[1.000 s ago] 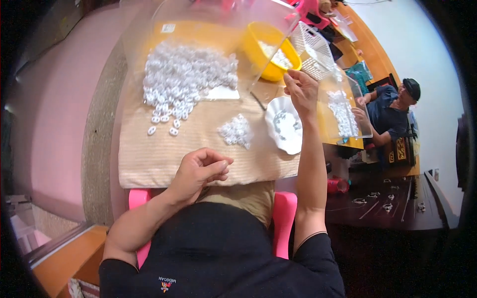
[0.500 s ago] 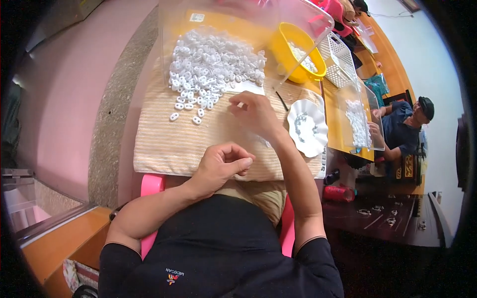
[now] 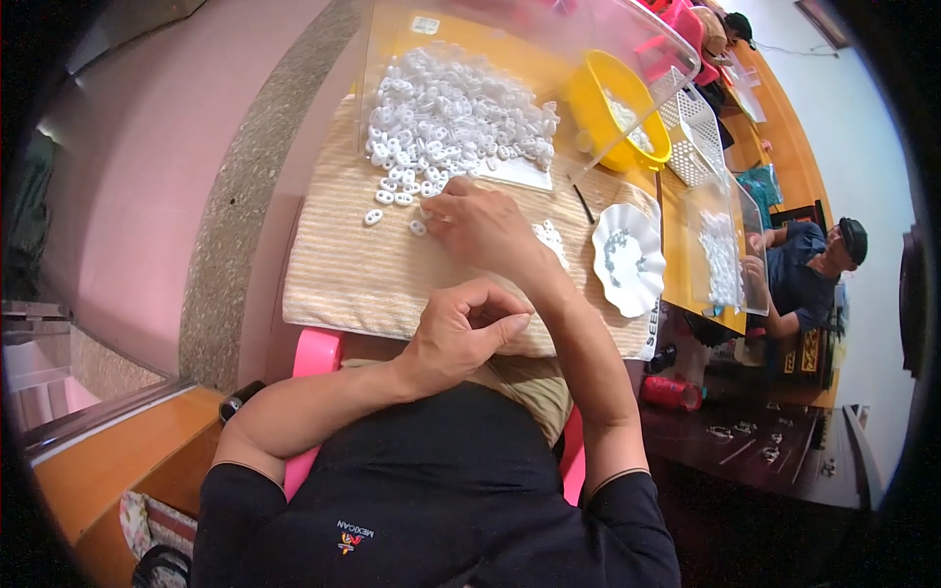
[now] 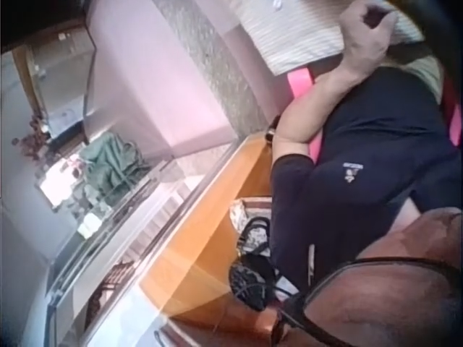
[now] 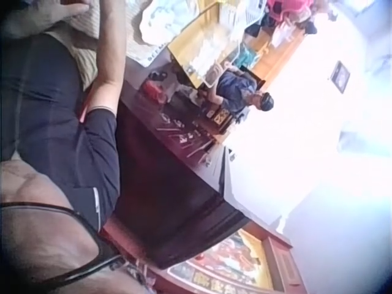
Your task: Sorting small white plastic components from a container into a white dish.
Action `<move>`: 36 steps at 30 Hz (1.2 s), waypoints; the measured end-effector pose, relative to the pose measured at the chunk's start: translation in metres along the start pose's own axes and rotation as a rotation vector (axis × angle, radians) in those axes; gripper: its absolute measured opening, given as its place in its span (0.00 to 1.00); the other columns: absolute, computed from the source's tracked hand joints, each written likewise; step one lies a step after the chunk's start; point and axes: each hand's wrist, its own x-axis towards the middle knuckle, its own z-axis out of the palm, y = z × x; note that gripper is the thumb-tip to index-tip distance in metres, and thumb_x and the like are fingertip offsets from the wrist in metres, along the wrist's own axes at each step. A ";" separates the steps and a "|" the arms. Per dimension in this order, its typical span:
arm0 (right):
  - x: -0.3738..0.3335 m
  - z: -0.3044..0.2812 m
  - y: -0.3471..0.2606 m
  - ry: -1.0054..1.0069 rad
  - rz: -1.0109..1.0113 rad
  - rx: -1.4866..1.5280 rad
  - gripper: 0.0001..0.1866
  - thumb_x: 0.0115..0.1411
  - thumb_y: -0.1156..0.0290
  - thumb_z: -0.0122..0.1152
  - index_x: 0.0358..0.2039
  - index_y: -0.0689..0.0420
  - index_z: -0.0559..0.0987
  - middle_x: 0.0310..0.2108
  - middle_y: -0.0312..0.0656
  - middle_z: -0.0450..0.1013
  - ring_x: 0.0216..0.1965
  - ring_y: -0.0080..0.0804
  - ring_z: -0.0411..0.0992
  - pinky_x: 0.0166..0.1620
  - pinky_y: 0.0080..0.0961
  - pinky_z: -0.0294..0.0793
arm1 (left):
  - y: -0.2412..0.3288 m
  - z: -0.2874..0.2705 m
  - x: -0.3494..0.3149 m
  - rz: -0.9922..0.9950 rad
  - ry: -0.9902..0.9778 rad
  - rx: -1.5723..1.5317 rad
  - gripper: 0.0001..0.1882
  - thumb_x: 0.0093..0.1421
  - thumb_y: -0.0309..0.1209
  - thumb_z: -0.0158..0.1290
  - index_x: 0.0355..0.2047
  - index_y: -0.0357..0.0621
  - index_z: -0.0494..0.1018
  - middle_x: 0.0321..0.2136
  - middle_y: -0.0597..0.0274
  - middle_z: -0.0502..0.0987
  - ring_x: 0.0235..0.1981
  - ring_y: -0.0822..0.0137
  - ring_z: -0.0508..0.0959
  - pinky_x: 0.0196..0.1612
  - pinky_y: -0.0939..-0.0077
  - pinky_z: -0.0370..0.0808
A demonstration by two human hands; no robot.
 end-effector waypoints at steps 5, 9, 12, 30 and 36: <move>0.000 0.000 0.001 -0.022 0.014 -0.035 0.11 0.56 0.67 0.59 0.39 0.52 0.82 0.37 0.44 0.74 0.35 0.45 0.75 0.40 0.37 0.74 | 0.003 0.001 0.000 -0.021 0.005 0.009 0.05 0.59 0.23 0.57 0.36 0.38 0.74 0.32 0.67 0.77 0.33 0.80 0.75 0.37 0.84 0.74; -0.002 -0.001 0.006 0.000 -0.002 0.037 0.12 0.55 0.66 0.60 0.39 0.54 0.81 0.37 0.44 0.74 0.35 0.45 0.75 0.40 0.36 0.74 | 0.007 0.002 -0.001 -0.031 0.019 0.004 0.05 0.59 0.23 0.57 0.36 0.39 0.75 0.31 0.68 0.77 0.32 0.81 0.75 0.36 0.84 0.74; -0.001 0.001 0.006 0.019 0.011 0.086 0.13 0.54 0.66 0.61 0.40 0.54 0.81 0.37 0.45 0.74 0.36 0.44 0.75 0.41 0.36 0.74 | 0.007 0.001 -0.002 -0.051 0.032 0.030 0.05 0.59 0.23 0.57 0.36 0.39 0.74 0.31 0.68 0.77 0.32 0.80 0.75 0.36 0.84 0.74; 0.002 -0.001 0.004 0.103 0.102 0.076 0.11 0.53 0.67 0.60 0.37 0.54 0.82 0.35 0.46 0.77 0.38 0.46 0.75 0.42 0.37 0.73 | 0.010 0.002 -0.003 0.025 0.107 0.095 0.03 0.61 0.25 0.56 0.33 0.38 0.75 0.27 0.69 0.77 0.29 0.81 0.75 0.32 0.84 0.74; -0.003 -0.007 0.005 0.067 0.133 0.064 0.11 0.53 0.67 0.59 0.37 0.53 0.82 0.34 0.46 0.76 0.38 0.47 0.74 0.42 0.39 0.73 | 0.010 0.000 -0.003 -0.002 0.104 0.155 0.04 0.60 0.25 0.57 0.35 0.39 0.74 0.27 0.69 0.77 0.28 0.81 0.75 0.32 0.85 0.73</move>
